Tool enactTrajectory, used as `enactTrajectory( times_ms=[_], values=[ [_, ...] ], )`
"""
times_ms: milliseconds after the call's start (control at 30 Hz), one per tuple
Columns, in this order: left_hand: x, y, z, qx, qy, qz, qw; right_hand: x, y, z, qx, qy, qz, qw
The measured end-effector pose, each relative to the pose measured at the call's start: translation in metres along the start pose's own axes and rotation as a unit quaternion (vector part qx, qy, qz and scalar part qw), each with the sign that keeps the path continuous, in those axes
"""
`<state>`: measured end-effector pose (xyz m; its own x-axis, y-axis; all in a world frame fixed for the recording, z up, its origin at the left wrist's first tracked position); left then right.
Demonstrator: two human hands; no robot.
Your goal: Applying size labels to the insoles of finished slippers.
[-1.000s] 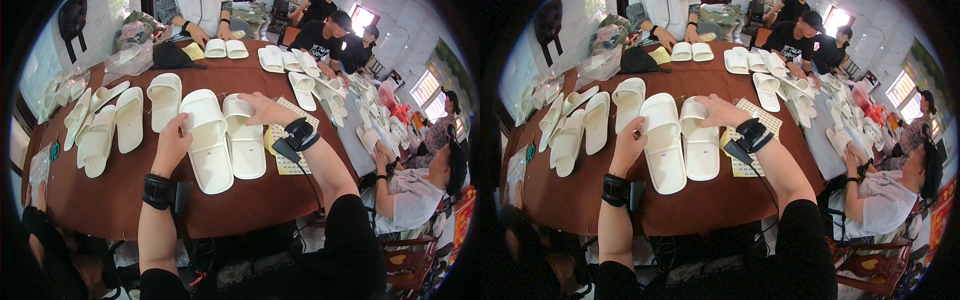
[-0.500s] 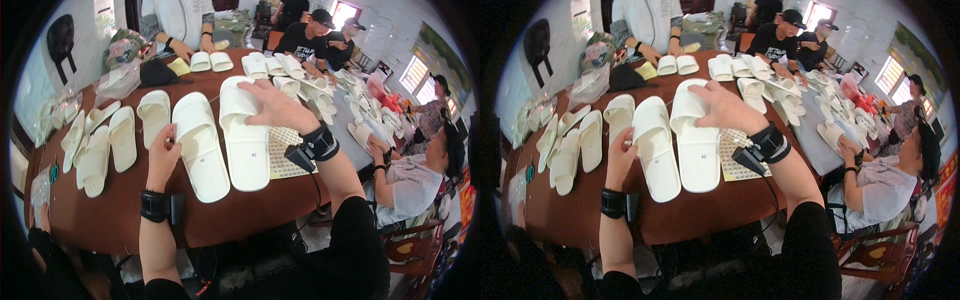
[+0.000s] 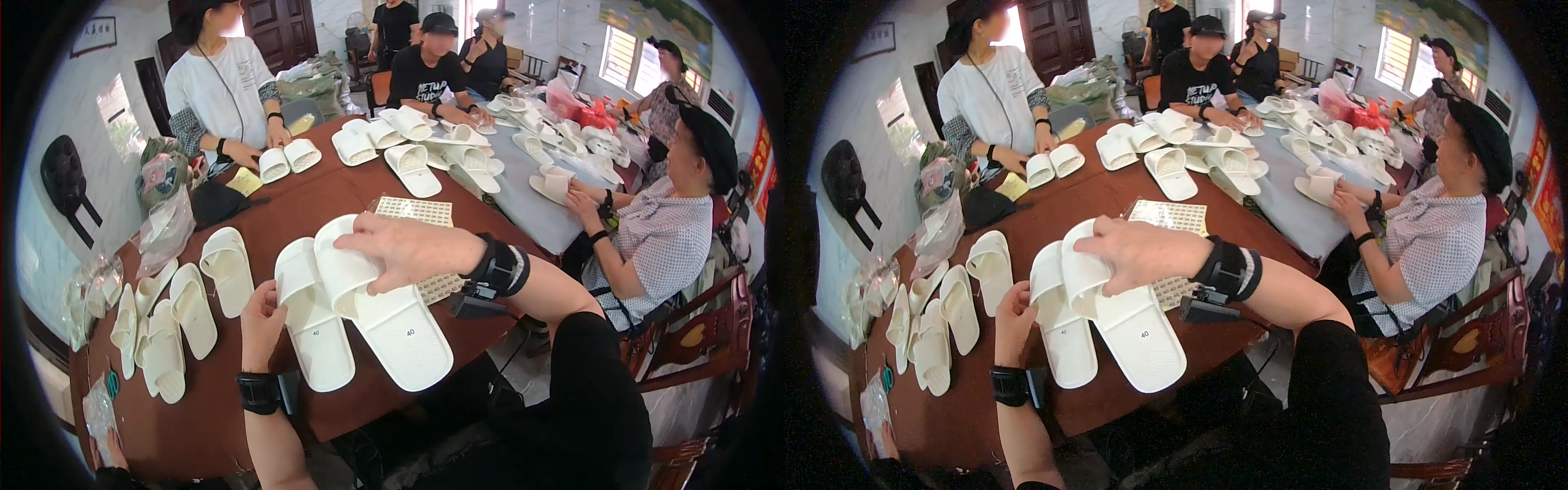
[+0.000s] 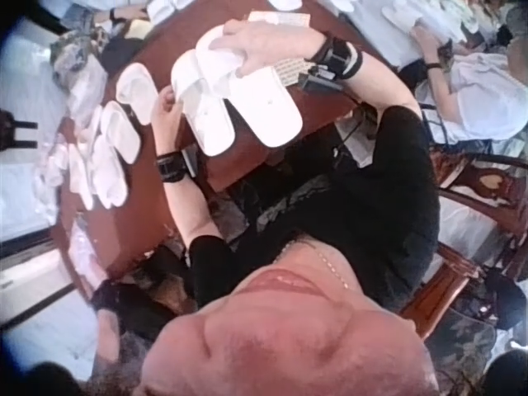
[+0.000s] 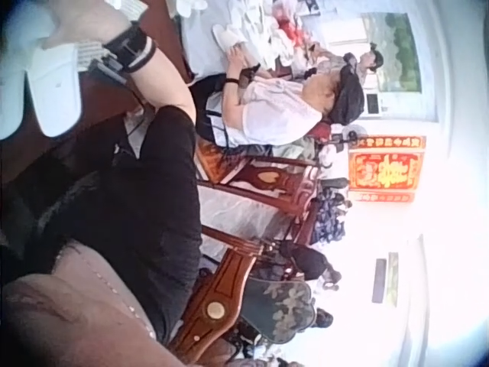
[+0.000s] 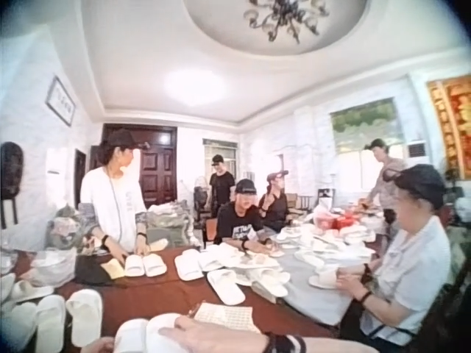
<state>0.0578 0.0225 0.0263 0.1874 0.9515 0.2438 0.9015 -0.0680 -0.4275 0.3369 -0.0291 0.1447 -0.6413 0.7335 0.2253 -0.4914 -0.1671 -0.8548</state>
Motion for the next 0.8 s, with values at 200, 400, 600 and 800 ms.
enactTrajectory(
  times_ms=[200,400,600,800],
  values=[
    [0.003,-0.002,0.014,0.027,-0.009,-0.003,1.000,0.008,0.021,-0.019,0.002,0.010,-0.026,1.000],
    [0.003,-0.007,0.019,0.051,-0.043,-0.029,0.997,0.039,0.056,-0.068,0.033,0.011,-0.106,0.994],
    [0.004,-0.007,0.027,0.055,-0.063,-0.034,0.996,0.036,0.078,-0.063,0.012,0.030,-0.095,0.995],
    [0.003,-0.012,0.031,0.073,-0.073,-0.050,0.993,0.028,0.081,-0.031,-0.020,0.003,-0.097,0.995]
  ],
)
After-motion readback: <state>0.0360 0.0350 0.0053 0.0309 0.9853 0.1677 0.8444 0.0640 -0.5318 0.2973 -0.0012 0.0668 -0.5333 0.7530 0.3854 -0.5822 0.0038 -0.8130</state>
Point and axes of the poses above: each hand's wrist, its own x-axis towards the middle knuckle, its own y-axis out of the palm, z = x × y, the point moved 3 cm from there along x, towards the middle knuckle, and after that the axes turned 10 degrees about x, right-handed, at the moved point
